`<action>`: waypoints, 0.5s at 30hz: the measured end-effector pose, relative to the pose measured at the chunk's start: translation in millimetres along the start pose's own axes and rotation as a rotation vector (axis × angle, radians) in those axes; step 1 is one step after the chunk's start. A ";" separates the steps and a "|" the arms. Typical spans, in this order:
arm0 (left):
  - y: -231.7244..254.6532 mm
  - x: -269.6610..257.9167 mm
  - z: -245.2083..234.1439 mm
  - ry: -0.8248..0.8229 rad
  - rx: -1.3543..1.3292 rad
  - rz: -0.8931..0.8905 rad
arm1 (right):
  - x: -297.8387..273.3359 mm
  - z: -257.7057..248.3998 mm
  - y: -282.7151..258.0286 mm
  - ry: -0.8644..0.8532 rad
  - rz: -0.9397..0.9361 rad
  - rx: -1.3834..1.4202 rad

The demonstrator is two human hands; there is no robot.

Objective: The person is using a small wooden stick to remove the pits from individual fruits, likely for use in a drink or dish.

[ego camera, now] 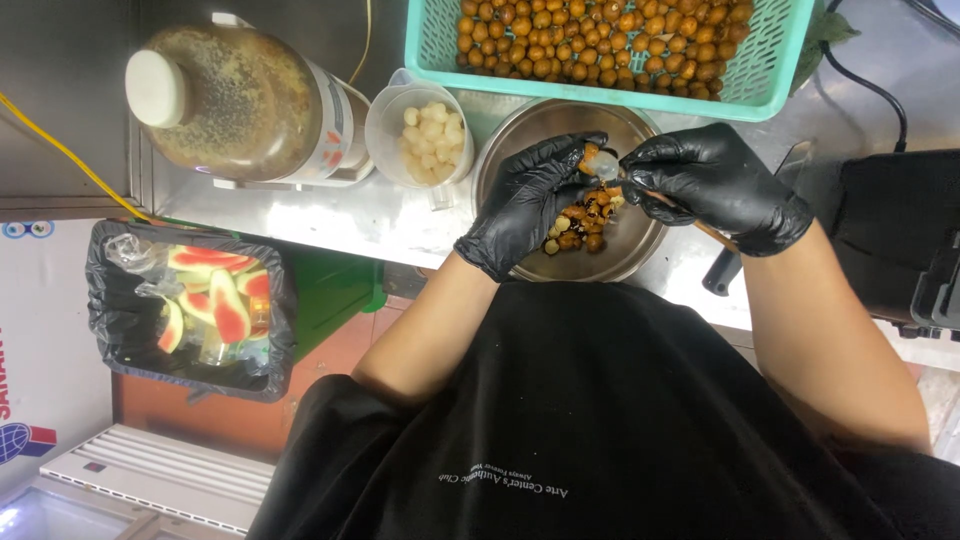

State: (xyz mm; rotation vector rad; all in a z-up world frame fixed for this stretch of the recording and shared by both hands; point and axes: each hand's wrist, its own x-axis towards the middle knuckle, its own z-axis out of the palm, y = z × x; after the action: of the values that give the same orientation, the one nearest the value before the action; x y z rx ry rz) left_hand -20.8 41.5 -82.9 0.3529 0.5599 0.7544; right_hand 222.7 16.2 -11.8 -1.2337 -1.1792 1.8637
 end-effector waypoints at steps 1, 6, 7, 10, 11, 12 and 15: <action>-2.3 0.6 -0.6 0.000 0.000 0.001 | -0.7 1.2 5.1 0.000 0.000 -0.001; -8.2 -10.4 11.3 -0.072 0.799 0.604 | -2.6 9.7 22.4 0.093 0.037 0.128; -8.5 -11.3 11.2 -0.073 0.798 0.604 | -2.5 10.7 24.5 0.093 0.038 0.128; 0.1 -18.0 18.4 -0.189 0.563 0.579 | -3.4 14.2 28.9 0.160 0.093 0.220; 9.1 -23.3 25.8 -0.159 0.884 0.686 | -4.7 16.1 29.1 0.180 0.120 0.250; 18.3 -28.7 33.1 -0.125 1.209 0.784 | -6.0 18.1 29.3 0.201 0.147 0.280; 29.9 -34.3 39.3 -0.226 1.303 0.844 | -12.8 25.8 20.2 0.199 0.165 0.306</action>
State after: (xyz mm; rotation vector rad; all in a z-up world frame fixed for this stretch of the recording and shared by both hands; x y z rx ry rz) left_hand -34.2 33.0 -24.9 1.9449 0.6256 1.0434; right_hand 203.6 -11.9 -20.8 -1.3346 -0.6754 1.9019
